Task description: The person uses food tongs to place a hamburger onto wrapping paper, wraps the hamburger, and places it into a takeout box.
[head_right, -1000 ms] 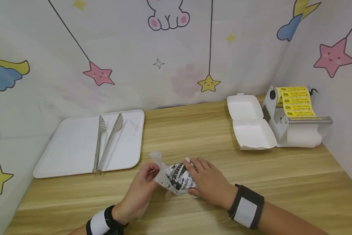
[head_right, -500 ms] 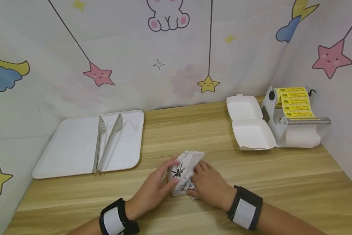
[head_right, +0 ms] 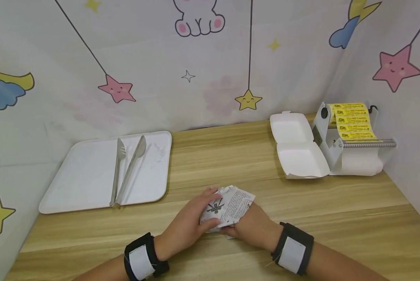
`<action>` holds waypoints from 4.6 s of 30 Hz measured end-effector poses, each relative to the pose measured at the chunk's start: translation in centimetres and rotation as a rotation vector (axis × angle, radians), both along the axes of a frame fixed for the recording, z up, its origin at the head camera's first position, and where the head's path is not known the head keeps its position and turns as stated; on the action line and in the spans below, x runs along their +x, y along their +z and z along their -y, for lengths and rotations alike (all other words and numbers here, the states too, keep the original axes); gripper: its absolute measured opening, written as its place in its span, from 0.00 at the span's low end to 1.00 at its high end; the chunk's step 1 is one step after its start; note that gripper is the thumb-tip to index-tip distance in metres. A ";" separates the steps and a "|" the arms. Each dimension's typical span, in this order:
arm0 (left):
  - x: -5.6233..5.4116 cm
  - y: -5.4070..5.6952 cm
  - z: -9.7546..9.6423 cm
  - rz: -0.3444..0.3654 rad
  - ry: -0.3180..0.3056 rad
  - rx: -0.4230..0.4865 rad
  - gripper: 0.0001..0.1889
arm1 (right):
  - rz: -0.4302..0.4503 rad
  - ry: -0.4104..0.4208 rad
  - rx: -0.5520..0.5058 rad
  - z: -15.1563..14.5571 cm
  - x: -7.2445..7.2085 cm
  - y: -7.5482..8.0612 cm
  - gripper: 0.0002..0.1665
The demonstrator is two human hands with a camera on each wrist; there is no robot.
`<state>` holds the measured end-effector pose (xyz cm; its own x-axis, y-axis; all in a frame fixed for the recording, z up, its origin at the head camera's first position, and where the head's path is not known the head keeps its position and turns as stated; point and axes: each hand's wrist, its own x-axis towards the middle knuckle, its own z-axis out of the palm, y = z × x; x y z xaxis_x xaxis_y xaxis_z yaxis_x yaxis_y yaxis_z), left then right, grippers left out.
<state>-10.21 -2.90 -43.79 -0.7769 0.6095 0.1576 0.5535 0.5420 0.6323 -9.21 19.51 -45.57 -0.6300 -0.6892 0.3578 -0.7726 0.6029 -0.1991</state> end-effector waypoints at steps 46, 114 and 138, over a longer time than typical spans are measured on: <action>-1.1 0.9 -0.1 0.016 -0.023 -0.187 0.39 | 0.579 -0.184 -0.160 -2.3 -0.8 2.6 0.40; -2.3 0.3 0.5 -0.002 -0.083 -0.223 0.40 | 0.527 -0.238 -0.192 -5.7 -0.8 3.8 0.32; -2.4 0.4 1.4 0.014 -0.039 -0.200 0.40 | 0.472 -1.477 -0.612 -25.8 -3.2 3.7 0.36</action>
